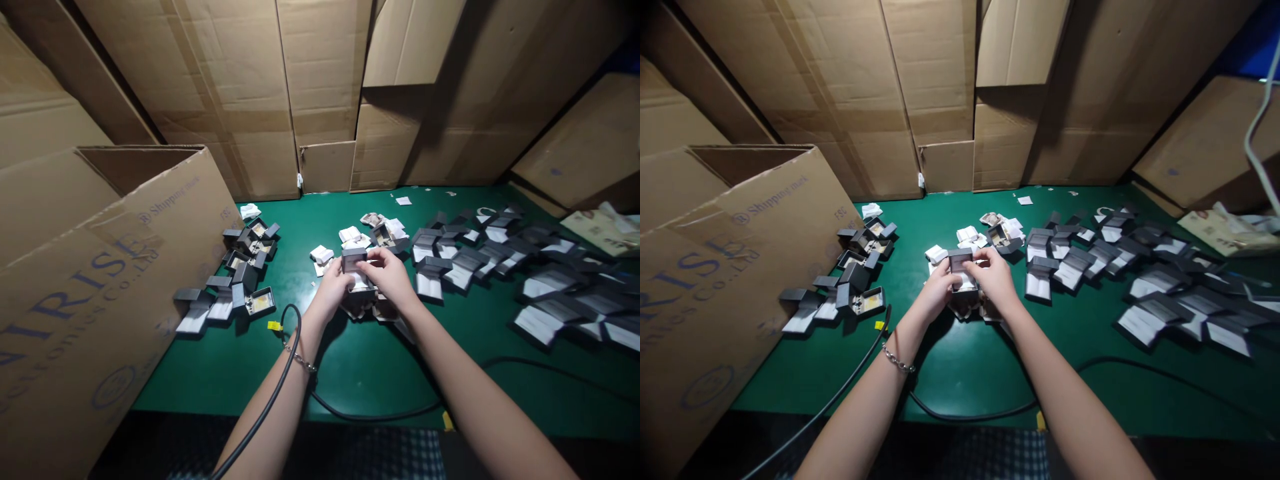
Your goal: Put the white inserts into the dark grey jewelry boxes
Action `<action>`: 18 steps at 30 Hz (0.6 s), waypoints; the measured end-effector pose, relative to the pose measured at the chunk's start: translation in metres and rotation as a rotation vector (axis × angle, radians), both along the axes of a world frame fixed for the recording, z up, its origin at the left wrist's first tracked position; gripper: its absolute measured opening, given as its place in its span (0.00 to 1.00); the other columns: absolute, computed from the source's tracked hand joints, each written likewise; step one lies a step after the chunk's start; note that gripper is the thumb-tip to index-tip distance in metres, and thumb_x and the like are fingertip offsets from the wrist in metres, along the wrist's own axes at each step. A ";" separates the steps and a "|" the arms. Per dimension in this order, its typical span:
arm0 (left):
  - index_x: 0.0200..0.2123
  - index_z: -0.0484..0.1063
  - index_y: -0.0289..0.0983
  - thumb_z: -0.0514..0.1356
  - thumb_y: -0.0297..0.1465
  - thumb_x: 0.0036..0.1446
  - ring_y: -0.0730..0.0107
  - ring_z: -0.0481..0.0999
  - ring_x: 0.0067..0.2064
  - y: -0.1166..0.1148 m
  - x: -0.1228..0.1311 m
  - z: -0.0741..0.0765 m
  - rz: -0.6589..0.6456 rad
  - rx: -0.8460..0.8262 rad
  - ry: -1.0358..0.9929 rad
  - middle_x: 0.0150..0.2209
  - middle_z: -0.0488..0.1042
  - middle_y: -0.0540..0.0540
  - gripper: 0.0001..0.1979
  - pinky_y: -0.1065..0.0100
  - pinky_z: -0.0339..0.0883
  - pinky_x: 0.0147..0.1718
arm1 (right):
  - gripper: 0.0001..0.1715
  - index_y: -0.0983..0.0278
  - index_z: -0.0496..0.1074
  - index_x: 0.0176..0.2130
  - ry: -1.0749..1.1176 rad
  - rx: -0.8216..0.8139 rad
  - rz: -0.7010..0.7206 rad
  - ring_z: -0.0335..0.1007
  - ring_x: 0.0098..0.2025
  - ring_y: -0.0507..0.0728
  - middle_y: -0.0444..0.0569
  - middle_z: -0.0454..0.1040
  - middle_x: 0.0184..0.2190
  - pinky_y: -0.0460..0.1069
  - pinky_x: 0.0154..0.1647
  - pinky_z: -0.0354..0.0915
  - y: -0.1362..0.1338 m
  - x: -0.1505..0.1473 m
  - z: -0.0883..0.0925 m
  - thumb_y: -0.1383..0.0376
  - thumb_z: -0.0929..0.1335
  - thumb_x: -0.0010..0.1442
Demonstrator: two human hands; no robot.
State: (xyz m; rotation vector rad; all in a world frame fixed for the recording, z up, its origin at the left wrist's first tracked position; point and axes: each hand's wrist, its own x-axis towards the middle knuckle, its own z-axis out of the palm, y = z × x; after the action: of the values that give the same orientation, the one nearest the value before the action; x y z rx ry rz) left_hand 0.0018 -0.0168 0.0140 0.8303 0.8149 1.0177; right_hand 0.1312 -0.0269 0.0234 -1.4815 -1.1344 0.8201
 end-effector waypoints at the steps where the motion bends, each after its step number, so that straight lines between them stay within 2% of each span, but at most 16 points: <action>1: 0.41 0.74 0.38 0.56 0.17 0.37 0.76 0.67 0.26 -0.001 0.001 0.000 -0.014 0.009 0.010 0.30 0.72 0.50 0.24 0.76 0.59 0.25 | 0.20 0.63 0.71 0.35 0.036 0.016 -0.002 0.72 0.33 0.57 0.48 0.77 0.33 0.52 0.36 0.67 0.001 -0.001 0.000 0.56 0.72 0.42; 3: 0.40 0.74 0.38 0.57 0.17 0.38 0.78 0.64 0.25 -0.002 0.002 -0.001 -0.036 0.030 0.037 0.28 0.70 0.51 0.23 0.76 0.56 0.23 | 0.21 0.62 0.71 0.38 0.077 0.045 0.034 0.73 0.36 0.57 0.49 0.77 0.36 0.52 0.39 0.68 0.002 -0.002 0.001 0.57 0.70 0.43; 7: 0.41 0.74 0.38 0.57 0.18 0.39 0.79 0.62 0.24 -0.002 0.001 -0.002 -0.071 0.110 0.075 0.26 0.68 0.53 0.23 0.76 0.54 0.23 | 0.15 0.62 0.73 0.34 0.019 0.052 0.117 0.72 0.37 0.58 0.47 0.77 0.33 0.53 0.42 0.67 0.000 -0.003 0.006 0.58 0.66 0.46; 14: 0.43 0.73 0.38 0.58 0.21 0.39 0.78 0.60 0.23 -0.003 0.001 -0.003 -0.165 0.161 0.087 0.22 0.65 0.54 0.23 0.76 0.53 0.21 | 0.11 0.62 0.71 0.28 -0.022 0.107 0.046 0.71 0.32 0.57 0.46 0.75 0.27 0.53 0.38 0.68 -0.004 -0.004 0.011 0.61 0.64 0.43; 18: 0.41 0.73 0.38 0.58 0.20 0.38 0.78 0.60 0.23 -0.002 0.002 -0.002 -0.140 0.145 0.081 0.23 0.66 0.54 0.22 0.75 0.52 0.21 | 0.12 0.63 0.72 0.29 -0.002 0.107 0.051 0.72 0.34 0.58 0.47 0.76 0.29 0.53 0.41 0.69 -0.003 -0.003 0.010 0.61 0.64 0.43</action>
State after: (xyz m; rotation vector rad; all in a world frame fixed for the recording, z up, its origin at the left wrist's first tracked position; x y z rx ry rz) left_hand 0.0037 -0.0190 0.0118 1.0438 0.7470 0.9317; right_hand 0.1281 -0.0302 0.0336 -1.3699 -1.2036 0.7806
